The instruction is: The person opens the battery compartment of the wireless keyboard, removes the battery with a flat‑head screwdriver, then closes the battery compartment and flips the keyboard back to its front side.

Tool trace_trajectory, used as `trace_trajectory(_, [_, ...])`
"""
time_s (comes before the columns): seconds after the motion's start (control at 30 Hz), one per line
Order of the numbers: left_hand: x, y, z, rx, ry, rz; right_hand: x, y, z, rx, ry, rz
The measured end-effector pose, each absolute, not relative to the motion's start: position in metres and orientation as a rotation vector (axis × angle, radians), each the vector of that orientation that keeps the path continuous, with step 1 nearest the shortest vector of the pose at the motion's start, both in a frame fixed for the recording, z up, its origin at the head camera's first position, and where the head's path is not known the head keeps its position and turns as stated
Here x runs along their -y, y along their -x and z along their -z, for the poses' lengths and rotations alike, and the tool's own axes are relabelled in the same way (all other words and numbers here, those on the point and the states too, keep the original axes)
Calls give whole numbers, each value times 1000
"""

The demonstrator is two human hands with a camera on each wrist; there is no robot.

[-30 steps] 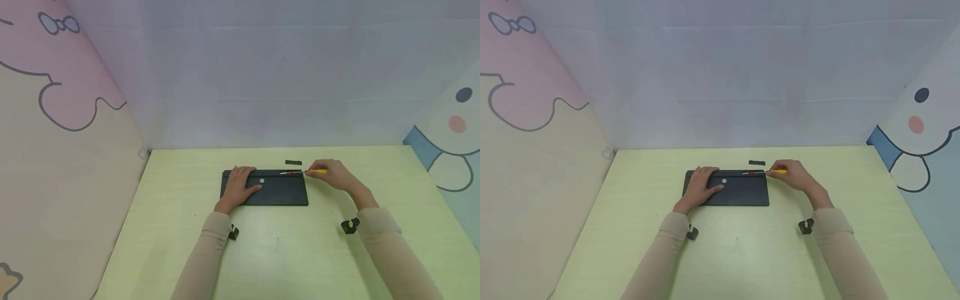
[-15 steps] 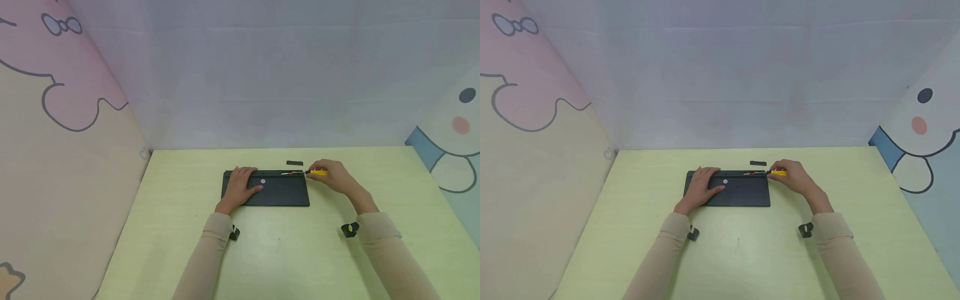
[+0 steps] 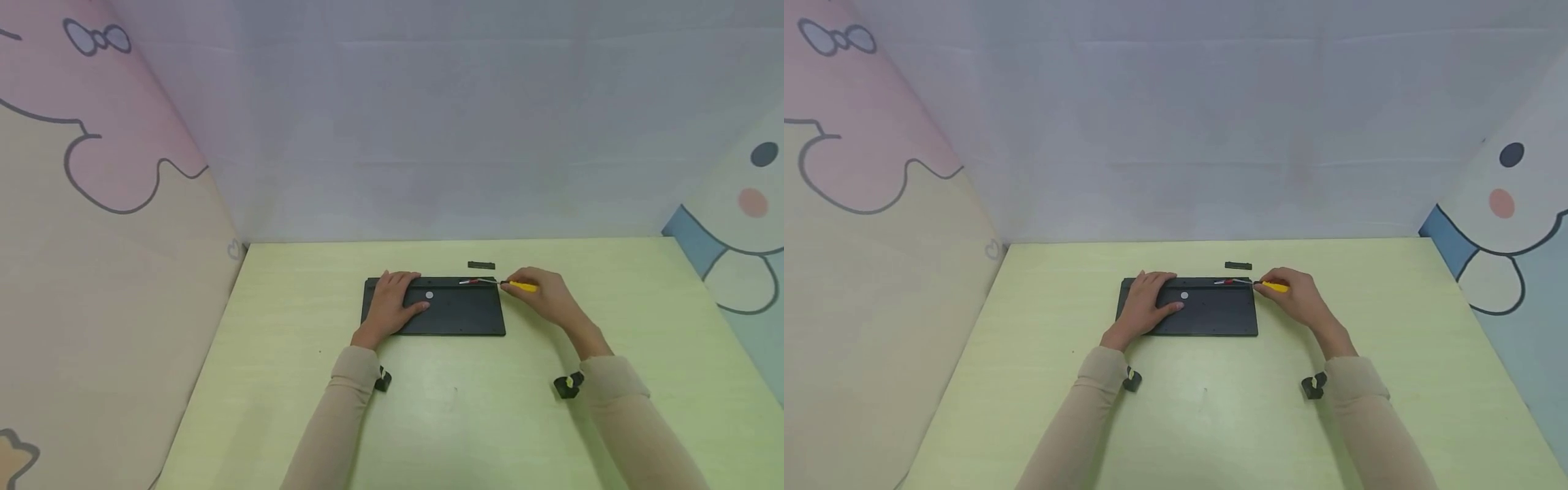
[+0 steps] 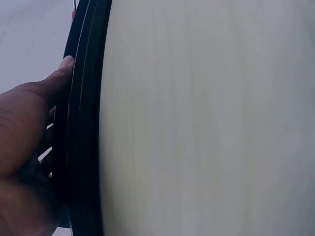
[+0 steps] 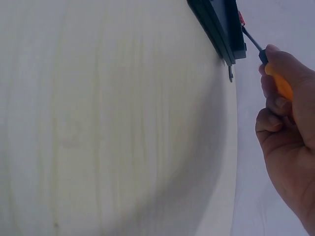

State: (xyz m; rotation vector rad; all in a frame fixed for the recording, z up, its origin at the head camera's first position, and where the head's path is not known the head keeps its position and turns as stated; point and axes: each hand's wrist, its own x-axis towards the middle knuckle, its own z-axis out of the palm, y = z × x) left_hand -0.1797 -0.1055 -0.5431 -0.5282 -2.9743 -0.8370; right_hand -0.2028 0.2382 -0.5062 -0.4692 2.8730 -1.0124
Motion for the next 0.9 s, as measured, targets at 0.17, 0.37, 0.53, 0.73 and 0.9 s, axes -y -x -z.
trace_trajectory(0.17, [106, 179, 544, 2970, 531, 840, -239, 199, 511, -2877, 465, 1059])
trace_trajectory(0.37, [106, 178, 544, 2967, 526, 842, -237, 195, 512, -2873, 430, 1109])
trace_trajectory(0.53, [106, 178, 544, 2964, 524, 849, -236, 194, 516, -2880, 415, 1137])
trace_trajectory(0.73, [106, 179, 544, 2962, 528, 848, -235, 193, 517, -2879, 396, 1169])
trace_trajectory(0.9, [106, 181, 545, 2960, 520, 820, -234, 195, 514, -2860, 404, 1198])
